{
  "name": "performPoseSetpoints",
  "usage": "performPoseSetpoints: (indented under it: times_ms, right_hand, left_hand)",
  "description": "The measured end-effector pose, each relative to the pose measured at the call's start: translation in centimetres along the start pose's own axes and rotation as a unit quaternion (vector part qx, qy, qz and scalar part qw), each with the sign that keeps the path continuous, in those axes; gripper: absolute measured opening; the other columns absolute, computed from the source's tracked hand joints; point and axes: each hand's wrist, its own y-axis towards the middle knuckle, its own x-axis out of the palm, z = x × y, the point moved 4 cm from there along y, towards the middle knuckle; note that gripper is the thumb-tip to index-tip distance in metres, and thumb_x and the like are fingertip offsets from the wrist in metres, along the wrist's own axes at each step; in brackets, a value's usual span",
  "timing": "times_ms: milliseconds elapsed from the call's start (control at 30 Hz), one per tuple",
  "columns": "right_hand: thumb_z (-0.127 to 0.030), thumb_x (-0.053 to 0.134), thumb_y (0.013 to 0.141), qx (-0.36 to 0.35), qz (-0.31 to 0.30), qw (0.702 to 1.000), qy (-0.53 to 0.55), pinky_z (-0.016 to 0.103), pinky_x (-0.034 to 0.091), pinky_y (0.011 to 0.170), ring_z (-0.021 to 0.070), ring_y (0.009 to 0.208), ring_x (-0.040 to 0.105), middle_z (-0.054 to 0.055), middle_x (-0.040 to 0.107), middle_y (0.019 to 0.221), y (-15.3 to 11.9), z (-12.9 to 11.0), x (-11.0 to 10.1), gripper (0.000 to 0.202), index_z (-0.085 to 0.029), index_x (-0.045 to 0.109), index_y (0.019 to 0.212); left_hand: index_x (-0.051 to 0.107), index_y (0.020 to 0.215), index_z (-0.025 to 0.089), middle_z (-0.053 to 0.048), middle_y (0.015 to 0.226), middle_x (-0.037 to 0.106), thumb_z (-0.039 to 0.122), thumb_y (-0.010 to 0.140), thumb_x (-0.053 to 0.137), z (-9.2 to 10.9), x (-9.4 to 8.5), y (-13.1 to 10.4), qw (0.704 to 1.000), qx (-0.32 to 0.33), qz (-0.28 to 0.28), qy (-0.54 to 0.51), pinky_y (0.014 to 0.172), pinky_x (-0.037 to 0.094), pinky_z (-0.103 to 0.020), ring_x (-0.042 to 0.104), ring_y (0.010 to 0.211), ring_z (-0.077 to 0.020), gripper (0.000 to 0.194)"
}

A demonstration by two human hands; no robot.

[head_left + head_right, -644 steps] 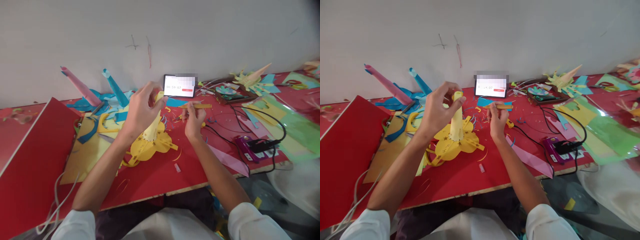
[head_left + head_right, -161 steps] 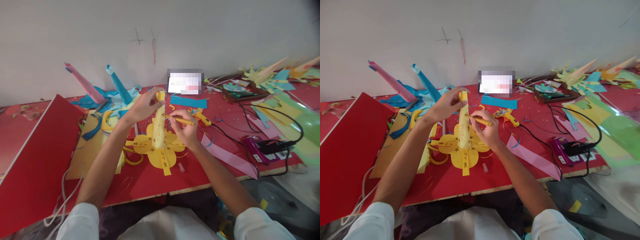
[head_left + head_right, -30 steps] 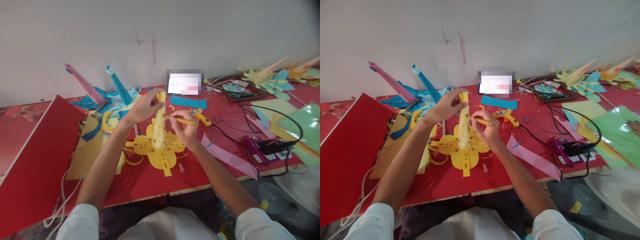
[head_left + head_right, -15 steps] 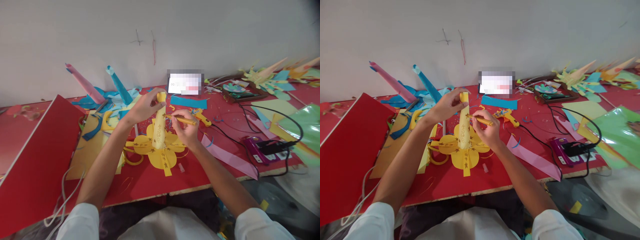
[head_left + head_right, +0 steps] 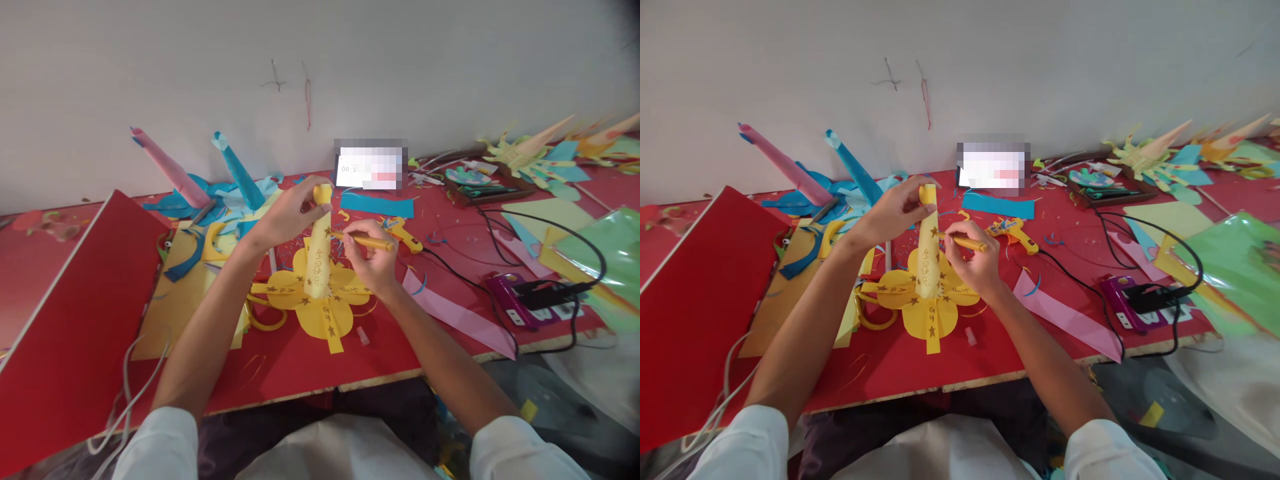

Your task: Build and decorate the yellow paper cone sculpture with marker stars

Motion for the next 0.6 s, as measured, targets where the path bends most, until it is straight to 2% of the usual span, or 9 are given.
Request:
performPoseSetpoints:
  times_ms: [433,600]
  right_hand:
    - [-0.037,0.058,0.098,-0.001,0.003,1.000,-0.003,0.032,0.056,0.066,0.0142,0.069,0.064,0.000,0.067,0.082,0.19,-0.09,0.00,0.015,-0.024,0.064,0.094]
    - [-0.036,0.059,0.098,-0.009,0.007,1.000,-0.004,0.032,0.055,0.067,0.0153,0.074,0.065,0.001,0.067,0.082,0.26,-0.14,-0.10,0.015,-0.024,0.064,0.092]
  left_hand:
    - [0.060,0.133,0.020,-0.002,0.089,0.064,0.029,0.095,0.063,0.14,0.00,-0.01,1.000,-0.002,-0.004,-0.009,0.064,0.046,-0.022,0.055,0.070,-0.0096,0.039]
    - [0.059,0.134,0.022,-0.002,0.090,0.064,0.030,0.095,0.064,-0.07,0.07,0.05,1.000,-0.002,-0.009,-0.013,0.064,0.047,-0.022,0.056,0.070,-0.0096,0.040]
